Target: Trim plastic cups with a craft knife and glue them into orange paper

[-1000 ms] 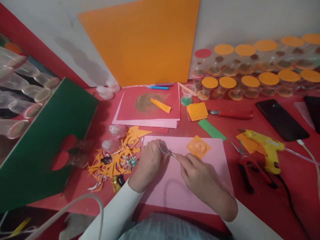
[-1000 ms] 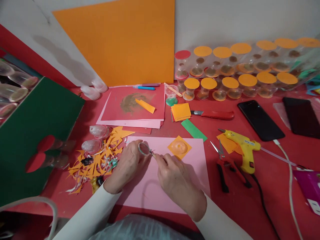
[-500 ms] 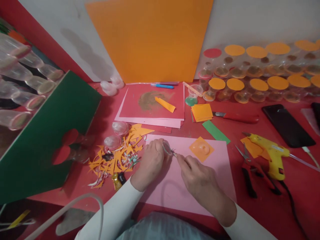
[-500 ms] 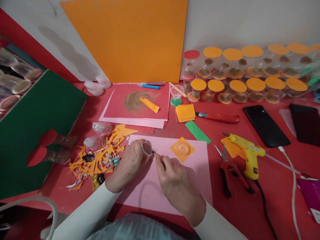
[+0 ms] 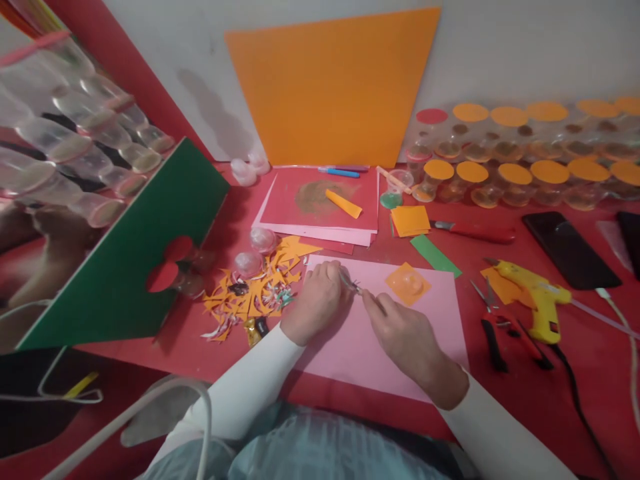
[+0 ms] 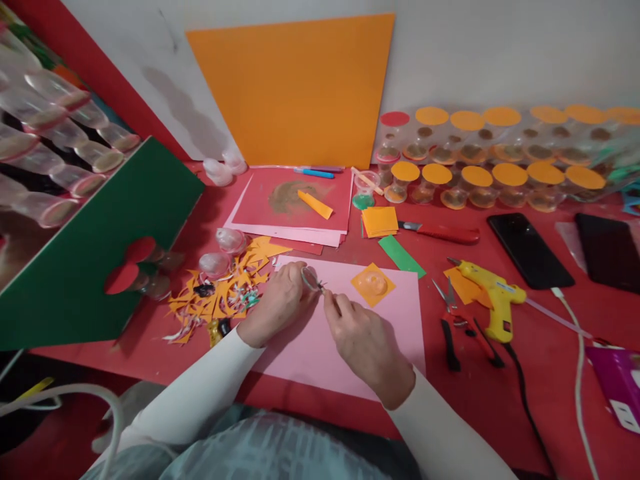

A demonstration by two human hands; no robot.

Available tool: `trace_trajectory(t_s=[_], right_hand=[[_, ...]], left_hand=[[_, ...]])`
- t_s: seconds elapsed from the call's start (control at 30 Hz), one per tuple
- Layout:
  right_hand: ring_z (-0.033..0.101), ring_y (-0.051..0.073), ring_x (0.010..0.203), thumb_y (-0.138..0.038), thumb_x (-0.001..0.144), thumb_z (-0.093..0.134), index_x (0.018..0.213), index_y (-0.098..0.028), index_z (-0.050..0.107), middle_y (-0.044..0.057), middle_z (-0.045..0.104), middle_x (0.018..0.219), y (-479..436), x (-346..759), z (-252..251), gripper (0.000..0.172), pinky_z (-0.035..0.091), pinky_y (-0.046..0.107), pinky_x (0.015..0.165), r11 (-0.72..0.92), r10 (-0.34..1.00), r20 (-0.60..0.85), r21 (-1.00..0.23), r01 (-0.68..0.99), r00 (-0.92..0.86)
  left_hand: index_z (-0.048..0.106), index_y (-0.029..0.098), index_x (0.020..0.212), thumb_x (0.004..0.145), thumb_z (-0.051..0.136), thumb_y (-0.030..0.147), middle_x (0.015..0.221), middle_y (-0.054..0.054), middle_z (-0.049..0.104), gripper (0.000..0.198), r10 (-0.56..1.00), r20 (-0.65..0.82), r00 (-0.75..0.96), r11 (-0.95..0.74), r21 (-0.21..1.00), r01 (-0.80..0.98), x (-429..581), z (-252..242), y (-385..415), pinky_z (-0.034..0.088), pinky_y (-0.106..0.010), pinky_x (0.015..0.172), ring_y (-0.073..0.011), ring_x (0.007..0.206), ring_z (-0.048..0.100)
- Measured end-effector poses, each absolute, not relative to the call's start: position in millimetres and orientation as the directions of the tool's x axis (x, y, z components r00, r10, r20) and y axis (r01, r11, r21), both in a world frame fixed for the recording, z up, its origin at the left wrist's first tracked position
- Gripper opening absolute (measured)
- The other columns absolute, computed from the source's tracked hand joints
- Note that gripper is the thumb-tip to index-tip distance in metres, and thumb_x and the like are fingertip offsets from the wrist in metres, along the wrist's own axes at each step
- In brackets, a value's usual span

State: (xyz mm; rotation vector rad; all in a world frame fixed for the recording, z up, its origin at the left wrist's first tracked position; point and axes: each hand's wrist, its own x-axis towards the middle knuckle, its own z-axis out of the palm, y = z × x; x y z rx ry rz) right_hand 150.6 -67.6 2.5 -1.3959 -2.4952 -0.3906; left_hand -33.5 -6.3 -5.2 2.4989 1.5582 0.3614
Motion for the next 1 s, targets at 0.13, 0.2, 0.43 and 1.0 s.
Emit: trace_trajectory(t_s=[0.13,0.2,0.43,1.0], right_hand=[[0.052,0.011,0.052,-0.004,0.093,0.044,0.114,-0.011,0.070,0.002,0.061,0.072,-64,153,0,0.034,0.035,0.028,0.048,0.500,0.752,0.442,0.100,0.860,-0.489],[0.052,0.011,0.051,-0.005,0.094,0.045,0.113,-0.010,0.071,0.002,0.061,0.071,-62,155,-1,0.033,0.034,0.028,0.047,0.510,0.737,0.464,0.093,0.855,-0.491],[0.048,0.010,0.048,-0.008,0.095,0.043,0.110,-0.010,0.073,0.001,0.060,0.068,-61,157,-1,0.034,0.032,0.026,0.045,0.530,0.717,0.487,0.081,0.844,-0.498],[0.054,0.010,0.053,-0.010,0.095,0.044,0.111,-0.012,0.073,0.001,0.063,0.071,-59,161,8,0.034,0.039,0.026,0.050,0.515,0.741,0.538,-0.070,0.854,-0.403]], left_hand=[[0.051,0.016,0.103,0.092,0.057,0.026,0.101,-0.012,0.065,0.017,0.915,0.028,0.402,-0.393,0.280,0.876,-31,2,-6,0.051,-0.041,0.087,-0.0269,0.095,0.064],[0.052,0.015,0.104,0.091,0.058,0.027,0.101,-0.012,0.065,0.019,0.923,-0.010,0.384,-0.366,0.283,0.887,-30,6,-7,0.051,-0.041,0.088,-0.0272,0.096,0.064],[0.052,0.015,0.105,0.091,0.058,0.028,0.100,-0.012,0.065,0.020,0.928,-0.029,0.371,-0.345,0.304,0.888,-29,12,-8,0.051,-0.043,0.088,-0.0280,0.095,0.064],[0.047,0.016,0.118,0.080,0.071,0.025,0.100,-0.011,0.069,0.046,0.903,0.291,0.317,-0.421,0.448,0.789,-36,-5,-9,0.054,-0.040,0.079,-0.0280,0.093,0.068]])
